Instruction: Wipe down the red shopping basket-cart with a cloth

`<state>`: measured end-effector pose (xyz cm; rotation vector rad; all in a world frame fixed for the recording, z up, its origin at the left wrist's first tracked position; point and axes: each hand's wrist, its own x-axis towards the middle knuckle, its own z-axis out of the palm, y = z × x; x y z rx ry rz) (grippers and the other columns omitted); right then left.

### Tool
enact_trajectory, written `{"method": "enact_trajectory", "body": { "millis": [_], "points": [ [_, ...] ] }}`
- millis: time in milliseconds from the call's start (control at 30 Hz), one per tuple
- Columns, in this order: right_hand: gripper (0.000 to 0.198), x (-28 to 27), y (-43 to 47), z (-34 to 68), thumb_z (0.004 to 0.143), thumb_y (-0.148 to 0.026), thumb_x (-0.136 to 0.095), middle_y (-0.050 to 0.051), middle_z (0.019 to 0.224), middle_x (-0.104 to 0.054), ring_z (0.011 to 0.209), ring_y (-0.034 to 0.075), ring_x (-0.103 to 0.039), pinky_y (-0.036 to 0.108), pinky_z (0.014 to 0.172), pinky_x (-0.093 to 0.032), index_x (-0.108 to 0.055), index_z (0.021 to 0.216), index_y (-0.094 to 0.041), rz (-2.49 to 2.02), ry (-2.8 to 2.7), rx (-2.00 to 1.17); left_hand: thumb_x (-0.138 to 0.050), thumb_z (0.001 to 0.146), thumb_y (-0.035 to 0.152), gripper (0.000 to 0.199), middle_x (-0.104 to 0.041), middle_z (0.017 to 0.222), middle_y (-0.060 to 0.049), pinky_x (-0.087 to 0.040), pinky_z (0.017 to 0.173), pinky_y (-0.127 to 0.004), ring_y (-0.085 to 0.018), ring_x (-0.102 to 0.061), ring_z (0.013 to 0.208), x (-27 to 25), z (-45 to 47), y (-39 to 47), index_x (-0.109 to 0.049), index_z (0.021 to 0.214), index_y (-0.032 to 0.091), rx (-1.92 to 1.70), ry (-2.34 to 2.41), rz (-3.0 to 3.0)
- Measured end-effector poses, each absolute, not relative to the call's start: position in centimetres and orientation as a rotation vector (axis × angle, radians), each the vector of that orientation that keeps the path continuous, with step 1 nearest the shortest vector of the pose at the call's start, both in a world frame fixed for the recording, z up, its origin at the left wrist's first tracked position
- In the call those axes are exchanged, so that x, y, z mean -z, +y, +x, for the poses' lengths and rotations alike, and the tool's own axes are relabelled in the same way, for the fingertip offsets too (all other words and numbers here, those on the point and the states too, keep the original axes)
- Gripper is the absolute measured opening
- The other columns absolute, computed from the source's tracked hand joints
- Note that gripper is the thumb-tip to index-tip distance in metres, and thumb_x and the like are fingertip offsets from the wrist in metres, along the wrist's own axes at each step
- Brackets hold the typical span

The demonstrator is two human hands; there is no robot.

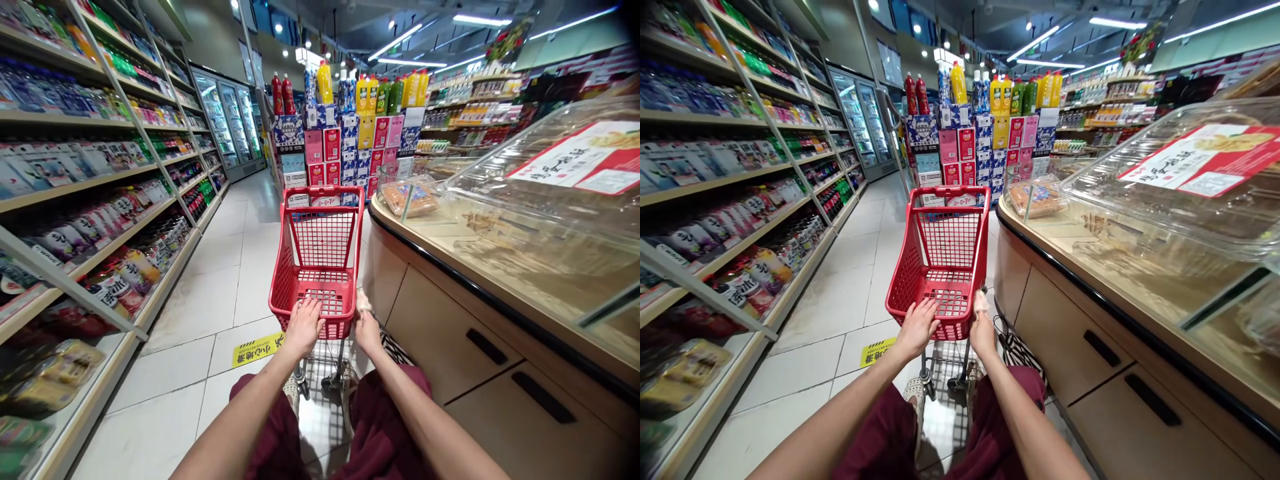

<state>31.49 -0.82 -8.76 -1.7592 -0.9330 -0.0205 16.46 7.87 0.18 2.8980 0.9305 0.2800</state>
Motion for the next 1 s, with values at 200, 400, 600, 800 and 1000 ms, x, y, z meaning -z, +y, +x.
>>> {"method": "enact_trajectory", "body": {
  "millis": [200, 400, 600, 800, 1000],
  "points": [
    [0.053, 3.0, -2.5, 32.9, 0.069, -0.009, -0.035, 0.007, 0.126, -0.05, 0.115, 0.02, -0.047, 0.037, 0.098, -0.038, -0.054, 0.117, -0.017, -1.729, -0.992, 0.136, -0.036, 0.085, 0.025, 0.043, -0.04, 0.135, -0.007, -0.02, 0.106, -0.045, -0.018, -0.028, 0.129, -0.1, 14.6, 9.1, -0.036, 0.128, 0.02, -0.424, 0.873, 2.782],
    [0.048, 3.4, -2.7, 27.4, 0.074, -0.004, -0.035, 0.005, 0.126, -0.05, 0.121, 0.02, -0.041, 0.043, 0.101, -0.034, -0.059, 0.11, -0.024, -1.752, -1.348, 0.256, -0.033, 0.082, 0.018, 0.052, -0.02, 0.144, -0.013, -0.022, 0.105, -0.048, -0.022, -0.011, 0.133, 1.8, 9.5, 11.1, -0.024, 0.133, 0.015, -0.661, 1.154, 2.571],
    [0.043, 4.1, 3.3, 19.5, 0.079, -0.005, -0.035, 0.006, 0.123, -0.053, 0.122, 0.017, -0.039, 0.041, 0.102, -0.032, -0.059, 0.11, -0.022, -1.523, -1.591, 0.166, -0.036, 0.074, 0.01, 0.059, -0.024, 0.143, -0.012, -0.021, 0.107, -0.045, -0.021, -0.016, 0.132, 1.6, 7.5, 11.5, -0.027, 0.132, 0.013, -0.6, 0.95, 2.547],
    [0.038, 1.2, -0.3, 23.5, 0.077, -0.016, -0.042, 0.006, 0.122, -0.054, 0.114, 0.02, -0.047, 0.039, 0.098, -0.036, -0.059, 0.11, -0.021, -1.619, -1.186, -0.145, -0.043, 0.078, 0.018, 0.044, -0.051, 0.125, -0.009, -0.037, 0.098, -0.04, -0.019, -0.045, 0.116, 0.6, 7.0, 9.5, -0.043, 0.122, 0.019, -0.875, 0.982, 1.768],
    [0.041, 1.4, -1.4, 21.2, 0.082, -0.039, -0.037, 0.009, 0.096, -0.066, 0.084, 0.019, -0.063, 0.029, 0.072, -0.05, -0.056, 0.109, -0.015, -1.475, -0.786, -0.56, -0.058, 0.075, 0.03, 0.04, -0.064, 0.103, -0.008, -0.047, 0.08, -0.03, -0.018, -0.06, 0.093, 0.3, 12.3, 4.1, -0.051, 0.112, 0.016, -0.74, 0.69, 1.186]
  ]
}}
